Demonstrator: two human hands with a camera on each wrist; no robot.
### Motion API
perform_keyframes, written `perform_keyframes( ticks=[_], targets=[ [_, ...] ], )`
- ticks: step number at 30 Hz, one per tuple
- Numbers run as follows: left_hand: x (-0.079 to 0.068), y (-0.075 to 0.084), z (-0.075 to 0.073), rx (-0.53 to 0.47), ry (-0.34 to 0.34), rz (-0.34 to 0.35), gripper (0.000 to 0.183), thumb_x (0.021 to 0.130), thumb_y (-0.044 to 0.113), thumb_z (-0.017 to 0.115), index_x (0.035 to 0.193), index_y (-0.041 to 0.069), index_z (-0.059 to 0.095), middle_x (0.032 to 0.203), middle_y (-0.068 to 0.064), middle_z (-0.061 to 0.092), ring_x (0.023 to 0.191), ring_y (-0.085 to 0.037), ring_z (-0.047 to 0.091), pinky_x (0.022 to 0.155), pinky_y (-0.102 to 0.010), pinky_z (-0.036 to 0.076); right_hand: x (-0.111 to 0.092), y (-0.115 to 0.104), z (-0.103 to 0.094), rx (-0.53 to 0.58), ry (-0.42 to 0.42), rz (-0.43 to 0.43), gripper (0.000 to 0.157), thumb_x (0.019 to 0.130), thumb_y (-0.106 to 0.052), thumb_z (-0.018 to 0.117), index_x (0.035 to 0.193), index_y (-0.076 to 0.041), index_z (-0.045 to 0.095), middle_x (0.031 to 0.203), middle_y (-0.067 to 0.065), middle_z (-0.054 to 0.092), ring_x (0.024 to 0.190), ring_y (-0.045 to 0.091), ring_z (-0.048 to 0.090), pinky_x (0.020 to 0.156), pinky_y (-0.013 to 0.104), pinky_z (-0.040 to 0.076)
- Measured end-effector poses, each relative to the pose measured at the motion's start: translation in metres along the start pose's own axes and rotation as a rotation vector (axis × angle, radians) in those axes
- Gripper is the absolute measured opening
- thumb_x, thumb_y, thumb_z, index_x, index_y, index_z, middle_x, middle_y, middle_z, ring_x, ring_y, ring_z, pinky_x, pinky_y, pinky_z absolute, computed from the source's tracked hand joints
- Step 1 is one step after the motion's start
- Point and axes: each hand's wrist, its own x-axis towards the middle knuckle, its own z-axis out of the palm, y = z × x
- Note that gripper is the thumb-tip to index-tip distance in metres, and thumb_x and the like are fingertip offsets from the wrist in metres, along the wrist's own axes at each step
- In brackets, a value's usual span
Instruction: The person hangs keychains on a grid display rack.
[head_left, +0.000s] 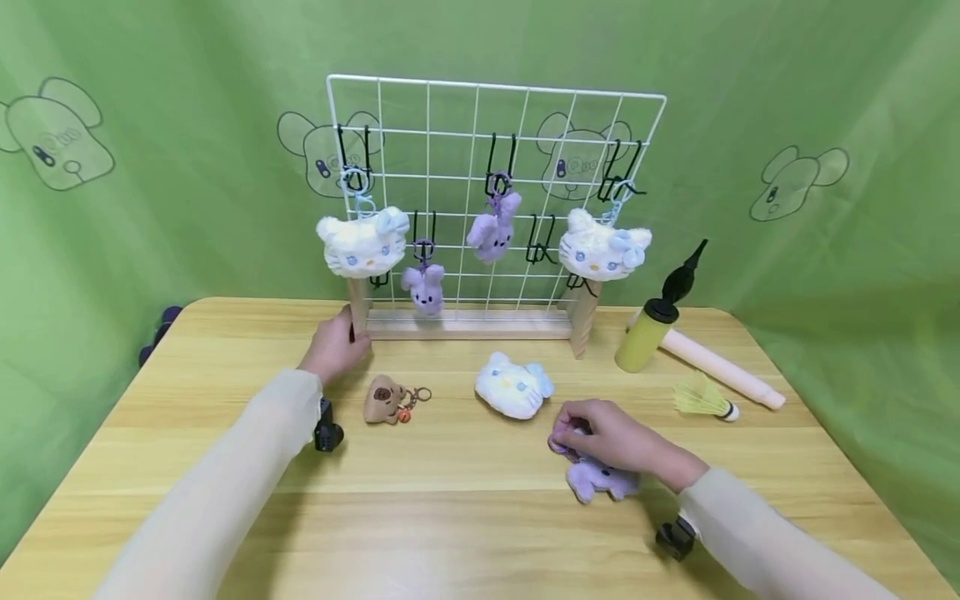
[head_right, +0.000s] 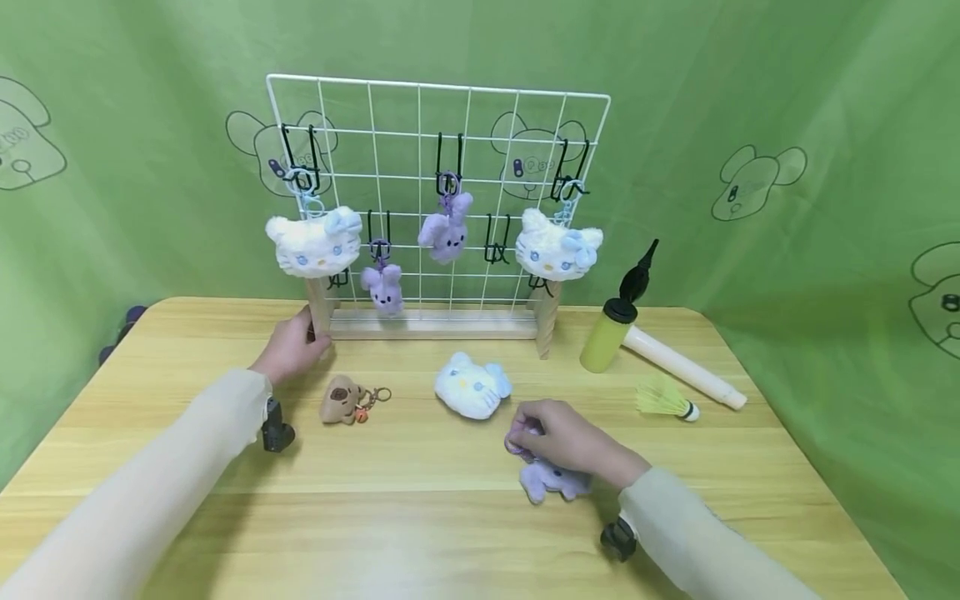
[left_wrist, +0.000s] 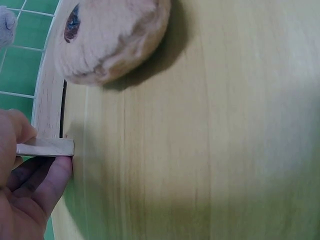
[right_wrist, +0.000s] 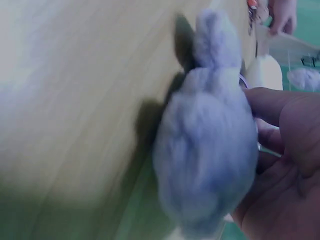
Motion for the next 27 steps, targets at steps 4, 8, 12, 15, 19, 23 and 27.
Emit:
perform_keyframes(
  ticks=[4, 8, 12, 15, 19, 23, 27],
  targets=[
    [0.000, 0.001, 0.000, 0.000, 0.001, 0.000, 0.050, 0.099, 0.009, 0.056, 0.144, -0.010, 0.045, 0.115, -0.034, 0.067, 0.095, -0.041, 0.068, 0.088, -0.052, 0.062, -0.007, 0.008, -0.007, 0.061, -0.001, -0.001, 0.014, 0.104, -0.015, 0.062, 0.100, -0.009, 0.075, 0.094, 0.003, 0.075, 0.078, 0.000, 0.059, 0.068, 0.019, 0.052],
    [0.000, 0.000, 0.000, 0.002, 0.008, 0.004, 0.049, 0.099, 0.008, 0.056, 0.144, -0.010, 0.045, 0.117, -0.035, 0.067, 0.099, -0.043, 0.069, 0.091, -0.054, 0.061, -0.008, 0.017, -0.011, 0.164, 0.040, 0.027, 0.019, 0.108, -0.016, 0.056, 0.107, -0.007, 0.073, 0.108, 0.010, 0.076, 0.086, 0.004, 0.062, 0.075, 0.021, 0.055],
    [0.000, 0.001, 0.001, 0.001, 0.009, 0.011, 0.050, 0.099, 0.007, 0.056, 0.144, -0.011, 0.045, 0.119, -0.036, 0.067, 0.100, -0.044, 0.069, 0.092, -0.055, 0.061, -0.007, 0.022, -0.013, 0.371, 0.097, 0.067, 0.026, 0.111, -0.017, 0.046, 0.113, 0.003, 0.063, 0.112, 0.014, 0.076, 0.094, 0.008, 0.067, 0.076, 0.022, 0.056],
    [-0.001, 0.001, 0.002, -0.003, 0.006, 0.002, 0.049, 0.098, 0.007, 0.056, 0.143, -0.011, 0.046, 0.117, -0.036, 0.067, 0.097, -0.042, 0.068, 0.090, -0.054, 0.060, -0.004, 0.021, -0.015, 0.525, 0.135, 0.088, 0.029, 0.113, -0.019, 0.042, 0.117, 0.006, 0.056, 0.108, 0.005, 0.076, 0.098, 0.007, 0.071, 0.080, 0.021, 0.059],
    [-0.004, 0.000, 0.004, -0.014, 0.007, -0.022, 0.048, 0.099, 0.008, 0.055, 0.143, -0.010, 0.047, 0.114, -0.034, 0.068, 0.095, -0.040, 0.067, 0.089, -0.053, 0.060, 0.007, 0.009, -0.019, 0.592, 0.216, 0.074, 0.028, 0.114, -0.022, 0.041, 0.117, 0.001, 0.056, 0.103, -0.007, 0.075, 0.098, 0.006, 0.072, 0.090, 0.022, 0.061],
    [-0.002, 0.000, 0.003, -0.017, 0.010, -0.023, 0.051, 0.099, 0.008, 0.055, 0.146, -0.009, 0.045, 0.117, -0.034, 0.067, 0.098, -0.041, 0.067, 0.091, -0.054, 0.060, 0.022, -0.007, -0.031, 0.546, 0.359, -0.015, 0.029, 0.113, -0.023, 0.043, 0.118, 0.003, 0.056, 0.100, -0.008, 0.075, 0.093, 0.006, 0.073, 0.087, 0.022, 0.063],
    [0.000, 0.001, 0.001, -0.016, 0.013, -0.022, 0.053, 0.100, 0.008, 0.055, 0.148, -0.009, 0.043, 0.117, -0.034, 0.067, 0.100, -0.041, 0.068, 0.093, -0.054, 0.060, 0.041, -0.025, -0.046, 0.514, 0.513, -0.125, 0.028, 0.113, -0.021, 0.044, 0.118, 0.005, 0.055, 0.101, -0.009, 0.074, 0.093, 0.004, 0.074, 0.084, 0.022, 0.064]
  ],
)
